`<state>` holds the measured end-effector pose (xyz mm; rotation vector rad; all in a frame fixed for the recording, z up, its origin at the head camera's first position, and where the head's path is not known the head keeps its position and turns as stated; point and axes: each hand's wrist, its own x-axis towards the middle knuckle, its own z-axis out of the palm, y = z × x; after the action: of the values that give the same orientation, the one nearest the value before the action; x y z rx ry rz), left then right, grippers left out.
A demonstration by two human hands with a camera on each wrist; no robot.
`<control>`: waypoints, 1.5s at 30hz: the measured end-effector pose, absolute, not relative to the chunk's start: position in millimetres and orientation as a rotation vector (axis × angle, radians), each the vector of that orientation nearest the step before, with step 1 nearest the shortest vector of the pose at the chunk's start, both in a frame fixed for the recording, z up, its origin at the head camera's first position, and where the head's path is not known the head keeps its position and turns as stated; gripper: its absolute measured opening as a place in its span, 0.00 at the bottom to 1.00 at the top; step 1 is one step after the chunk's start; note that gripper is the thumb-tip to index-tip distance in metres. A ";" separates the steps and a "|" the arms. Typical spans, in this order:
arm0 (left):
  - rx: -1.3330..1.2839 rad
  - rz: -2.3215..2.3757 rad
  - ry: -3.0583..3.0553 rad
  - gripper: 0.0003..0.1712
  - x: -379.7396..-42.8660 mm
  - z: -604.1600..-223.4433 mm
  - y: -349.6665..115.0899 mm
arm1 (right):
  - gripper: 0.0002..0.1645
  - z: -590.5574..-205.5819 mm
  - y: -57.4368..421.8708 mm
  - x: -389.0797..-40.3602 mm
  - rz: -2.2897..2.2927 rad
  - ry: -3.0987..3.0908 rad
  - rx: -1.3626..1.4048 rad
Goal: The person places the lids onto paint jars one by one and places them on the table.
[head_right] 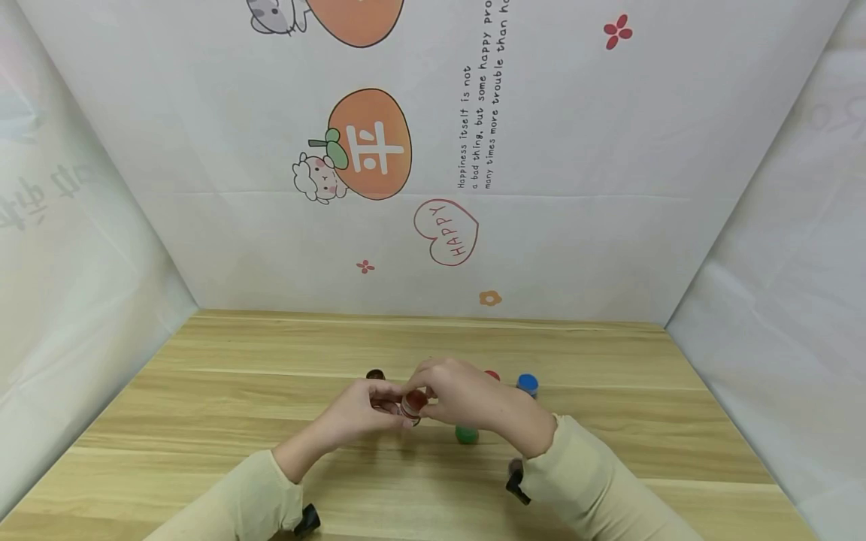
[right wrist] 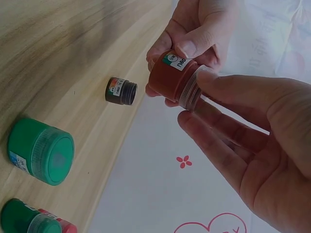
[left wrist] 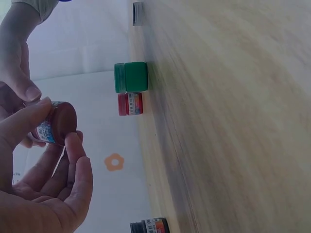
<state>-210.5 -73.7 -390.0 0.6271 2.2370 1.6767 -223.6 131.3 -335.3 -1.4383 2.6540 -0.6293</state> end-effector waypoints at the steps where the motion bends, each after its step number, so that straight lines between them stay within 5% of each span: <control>1: 0.622 1.677 2.237 0.20 -212.3 -393.4 -73.7 | 0.17 -335.0 131.3 -223.7 -0.633 2.656 -1.435; 22: 0.549 1.727 2.227 0.18 -218.9 -404.5 -72.2 | 0.10 -342.7 127.1 -222.6 -0.584 2.842 -1.302; 29: 0.538 1.727 2.234 0.20 -217.1 -403.3 -73.2 | 0.16 -339.3 130.2 -222.8 -0.603 2.817 -1.269; 35: 0.497 1.732 2.251 0.23 -220.5 -405.5 -77.7 | 0.24 -334.6 139.2 -227.0 -0.626 2.684 -1.456; 45: 0.537 1.719 2.241 0.21 -218.9 -407.9 -76.0 | 0.16 -337.1 138.0 -227.0 -0.647 2.633 -1.518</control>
<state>-218.9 -76.0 -407.9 0.5372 2.2408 1.7188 -227.0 138.0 -337.1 -1.5179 2.6333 -0.6469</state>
